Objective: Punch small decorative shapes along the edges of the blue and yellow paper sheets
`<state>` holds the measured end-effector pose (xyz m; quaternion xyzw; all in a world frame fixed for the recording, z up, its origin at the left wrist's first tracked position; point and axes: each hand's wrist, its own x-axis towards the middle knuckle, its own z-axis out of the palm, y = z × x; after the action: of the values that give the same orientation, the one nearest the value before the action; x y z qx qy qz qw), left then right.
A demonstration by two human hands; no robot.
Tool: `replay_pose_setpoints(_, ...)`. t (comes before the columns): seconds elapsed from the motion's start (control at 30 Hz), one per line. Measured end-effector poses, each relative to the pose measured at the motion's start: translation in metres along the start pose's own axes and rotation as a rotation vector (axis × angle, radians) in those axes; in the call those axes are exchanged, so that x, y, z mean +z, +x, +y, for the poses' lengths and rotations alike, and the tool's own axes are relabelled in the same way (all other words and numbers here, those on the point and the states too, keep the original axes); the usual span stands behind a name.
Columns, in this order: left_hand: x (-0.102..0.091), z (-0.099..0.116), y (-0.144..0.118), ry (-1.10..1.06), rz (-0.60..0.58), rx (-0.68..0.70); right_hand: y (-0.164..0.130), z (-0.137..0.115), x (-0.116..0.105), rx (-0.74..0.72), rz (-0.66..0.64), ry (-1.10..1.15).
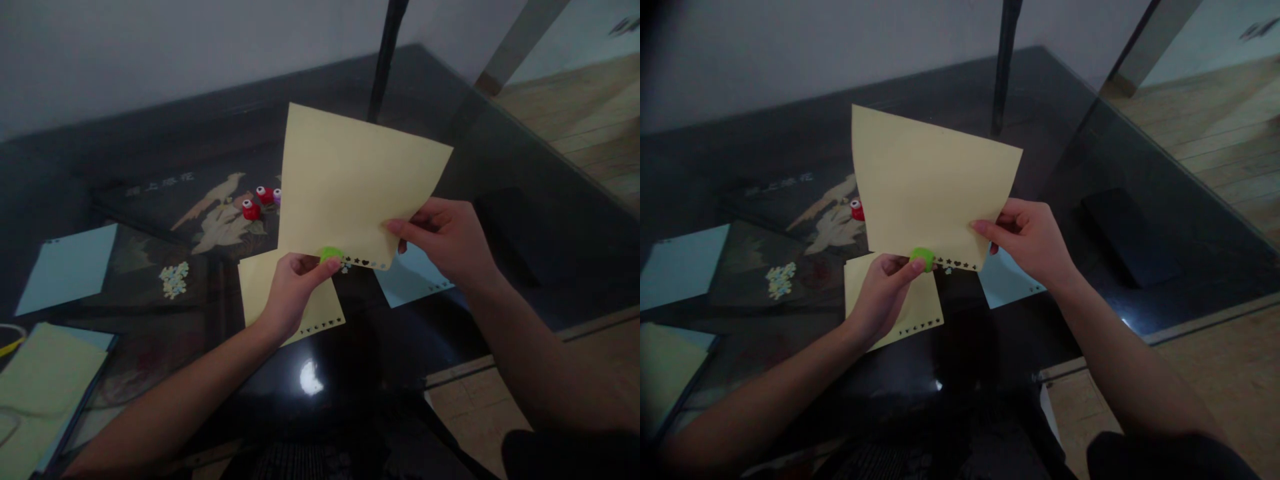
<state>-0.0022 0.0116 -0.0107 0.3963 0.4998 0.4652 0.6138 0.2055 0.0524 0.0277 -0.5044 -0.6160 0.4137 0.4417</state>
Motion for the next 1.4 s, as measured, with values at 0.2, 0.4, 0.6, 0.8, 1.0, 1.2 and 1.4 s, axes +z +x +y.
replay_pose_setpoints(0.2, 0.005, -0.001, -0.003, -0.038, -0.025, -0.013, -0.003, -0.010, -0.010, 0.032, -0.059, -0.064)
replay_pose_setpoints(0.4, 0.009, -0.004, -0.005, -0.074, -0.039, -0.065, -0.004, -0.012, -0.015, 0.079, -0.086, -0.087)
replay_pose_setpoints(0.6, 0.010, -0.008, -0.006, -0.035, -0.060, -0.099, -0.006, -0.018, -0.020, 0.136, -0.120, -0.126)
replay_pose_setpoints(0.8, 0.008, -0.006, -0.005, 0.002, -0.055, -0.108, -0.005, -0.020, -0.020, 0.141, -0.163, -0.153)
replay_pose_setpoints(1.0, 0.008, -0.005, -0.004, 0.043, -0.052, -0.131, -0.006, -0.021, -0.020, 0.127, -0.156, -0.151)
replay_pose_setpoints(1.2, 0.008, -0.003, 0.000, 0.006, -0.060, -0.174, -0.005, -0.021, -0.019, 0.144, -0.140, -0.192)
replay_pose_setpoints(1.4, 0.008, 0.000, 0.002, -0.070, -0.081, -0.208, -0.001, -0.014, -0.019, 0.155, -0.121, -0.177)
